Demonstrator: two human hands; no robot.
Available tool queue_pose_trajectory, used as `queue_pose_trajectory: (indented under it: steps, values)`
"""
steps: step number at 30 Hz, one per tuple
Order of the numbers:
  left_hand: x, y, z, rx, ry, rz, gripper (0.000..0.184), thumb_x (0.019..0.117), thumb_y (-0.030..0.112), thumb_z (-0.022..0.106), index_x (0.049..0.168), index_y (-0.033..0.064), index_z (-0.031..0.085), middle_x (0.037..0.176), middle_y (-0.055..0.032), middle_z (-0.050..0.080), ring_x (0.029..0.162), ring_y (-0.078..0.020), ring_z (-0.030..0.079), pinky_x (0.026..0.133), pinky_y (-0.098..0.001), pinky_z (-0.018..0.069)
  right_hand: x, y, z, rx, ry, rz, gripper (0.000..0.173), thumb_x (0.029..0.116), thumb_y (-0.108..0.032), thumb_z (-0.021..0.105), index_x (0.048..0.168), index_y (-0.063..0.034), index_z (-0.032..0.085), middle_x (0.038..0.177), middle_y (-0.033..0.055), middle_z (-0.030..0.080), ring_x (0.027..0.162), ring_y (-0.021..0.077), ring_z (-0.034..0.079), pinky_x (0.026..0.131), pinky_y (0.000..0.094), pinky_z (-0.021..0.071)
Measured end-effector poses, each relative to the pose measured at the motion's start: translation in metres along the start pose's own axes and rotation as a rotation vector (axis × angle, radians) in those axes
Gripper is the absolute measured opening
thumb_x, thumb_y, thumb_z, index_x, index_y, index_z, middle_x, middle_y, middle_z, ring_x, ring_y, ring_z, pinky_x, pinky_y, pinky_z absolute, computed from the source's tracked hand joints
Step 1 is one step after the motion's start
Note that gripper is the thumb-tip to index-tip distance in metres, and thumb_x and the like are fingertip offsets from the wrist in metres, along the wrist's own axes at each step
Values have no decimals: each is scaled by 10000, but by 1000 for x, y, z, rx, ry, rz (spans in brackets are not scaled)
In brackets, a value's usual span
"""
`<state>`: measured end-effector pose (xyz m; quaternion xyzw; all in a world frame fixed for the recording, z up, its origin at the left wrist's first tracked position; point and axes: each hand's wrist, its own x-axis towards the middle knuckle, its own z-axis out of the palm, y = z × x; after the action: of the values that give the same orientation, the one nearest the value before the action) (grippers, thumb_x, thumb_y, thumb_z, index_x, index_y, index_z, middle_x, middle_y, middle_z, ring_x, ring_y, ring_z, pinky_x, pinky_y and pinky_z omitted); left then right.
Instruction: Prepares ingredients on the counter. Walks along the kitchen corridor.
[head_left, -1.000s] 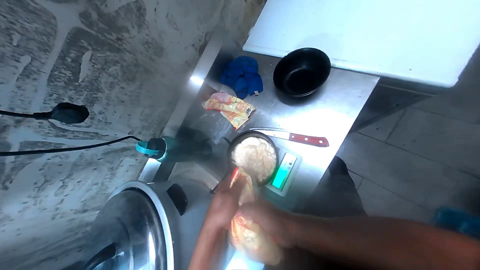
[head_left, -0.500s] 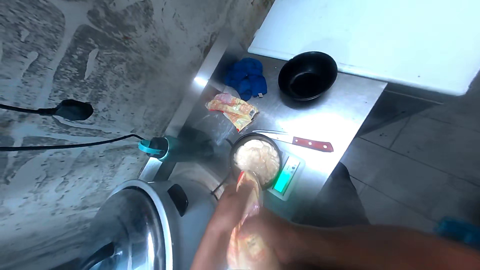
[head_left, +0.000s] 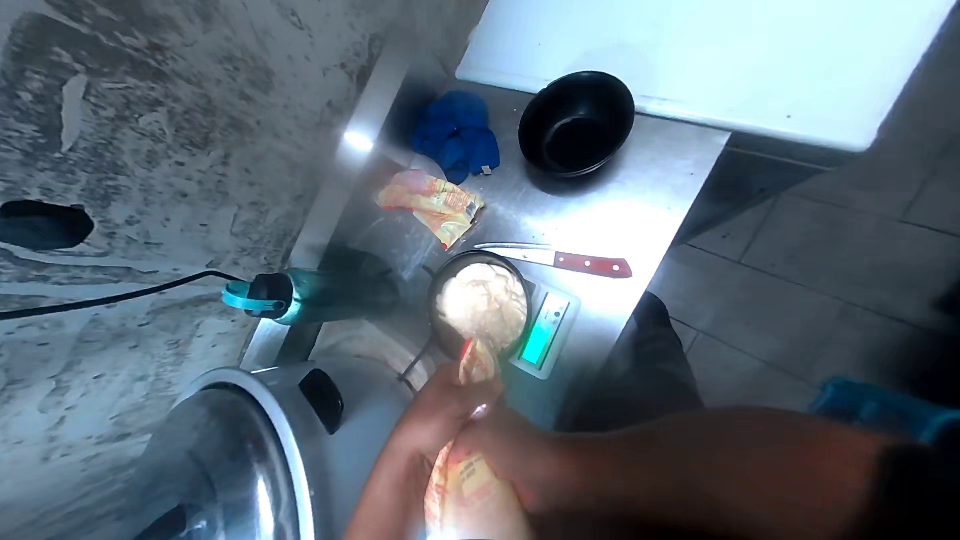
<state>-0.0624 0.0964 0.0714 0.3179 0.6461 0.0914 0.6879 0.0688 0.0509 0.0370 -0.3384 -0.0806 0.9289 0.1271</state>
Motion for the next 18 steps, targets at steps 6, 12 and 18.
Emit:
queue_pose_trajectory:
  steps: [6, 12, 18]
  values:
    - [1, -4, 6, -2, 35, -37, 178, 961, 189, 673, 1045, 36, 642, 769, -47, 655, 674, -133, 643, 653, -306, 571, -3, 1, -1, -17, 5, 37, 201, 832, -68, 681, 1025, -50, 628, 894, 113, 714, 812, 217, 720, 720, 416, 613]
    - [1, -7, 8, 46, 94, -109, 224, 975, 266, 669, 1027, 51, 631, 706, -22, 615, 632, -129, 615, 632, -313, 557, 0, 7, -5, -21, -43, 27, 370, 812, -70, 688, 1165, -68, 577, 954, 121, 705, 854, 225, 720, 744, 432, 615]
    - [6, -7, 10, -25, 97, -162, 252, 1056, 287, 541, 937, 70, 588, 625, 2, 540, 562, -111, 553, 582, -292, 520, -1, 7, -5, -18, -41, 46, 292, 810, -94, 695, 1086, -51, 612, 925, 126, 710, 837, 232, 721, 737, 441, 612]
